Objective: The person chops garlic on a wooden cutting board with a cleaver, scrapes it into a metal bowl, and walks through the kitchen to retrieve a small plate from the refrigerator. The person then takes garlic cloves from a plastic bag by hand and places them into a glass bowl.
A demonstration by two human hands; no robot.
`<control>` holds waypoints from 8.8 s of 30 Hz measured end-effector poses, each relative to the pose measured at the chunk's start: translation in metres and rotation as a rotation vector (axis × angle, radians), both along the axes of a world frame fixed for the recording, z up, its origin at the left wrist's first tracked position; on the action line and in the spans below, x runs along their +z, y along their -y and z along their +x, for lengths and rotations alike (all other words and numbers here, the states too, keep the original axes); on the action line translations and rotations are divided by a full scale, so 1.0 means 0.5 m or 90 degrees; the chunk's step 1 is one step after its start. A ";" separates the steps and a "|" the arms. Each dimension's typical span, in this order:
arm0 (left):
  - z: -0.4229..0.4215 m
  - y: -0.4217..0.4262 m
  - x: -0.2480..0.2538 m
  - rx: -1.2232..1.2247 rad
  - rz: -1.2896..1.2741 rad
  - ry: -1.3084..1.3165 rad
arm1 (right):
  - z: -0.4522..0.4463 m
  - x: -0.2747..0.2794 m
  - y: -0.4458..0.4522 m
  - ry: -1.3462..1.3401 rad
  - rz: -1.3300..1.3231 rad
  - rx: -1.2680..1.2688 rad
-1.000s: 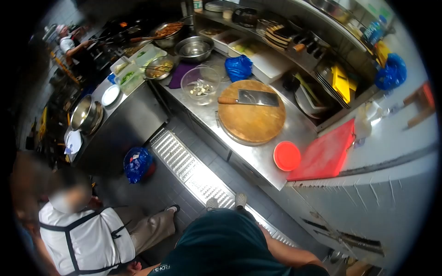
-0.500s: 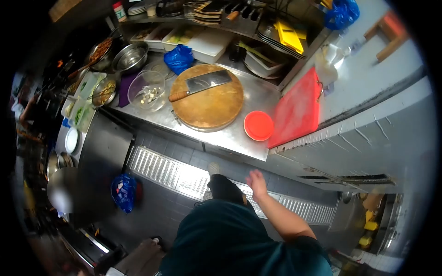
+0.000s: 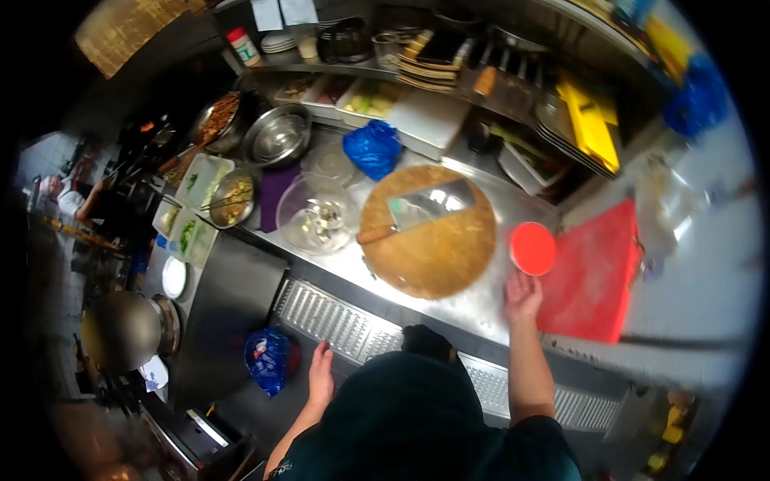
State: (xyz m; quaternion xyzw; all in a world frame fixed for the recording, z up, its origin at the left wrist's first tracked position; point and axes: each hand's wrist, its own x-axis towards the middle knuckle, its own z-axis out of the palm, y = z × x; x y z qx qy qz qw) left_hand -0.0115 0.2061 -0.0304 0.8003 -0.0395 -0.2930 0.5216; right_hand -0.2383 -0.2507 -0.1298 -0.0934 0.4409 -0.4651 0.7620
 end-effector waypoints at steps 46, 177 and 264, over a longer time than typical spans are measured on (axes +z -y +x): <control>0.507 0.560 0.174 -0.824 -0.397 0.062 | 0.347 0.201 -0.884 -0.974 0.003 -0.213; -4.487 2.768 -0.506 -0.351 0.058 -0.314 | -4.707 -0.424 0.098 -0.655 0.288 0.228; -4.530 2.966 -0.567 -0.412 0.358 0.152 | -4.893 -0.063 0.799 -0.448 0.425 -0.337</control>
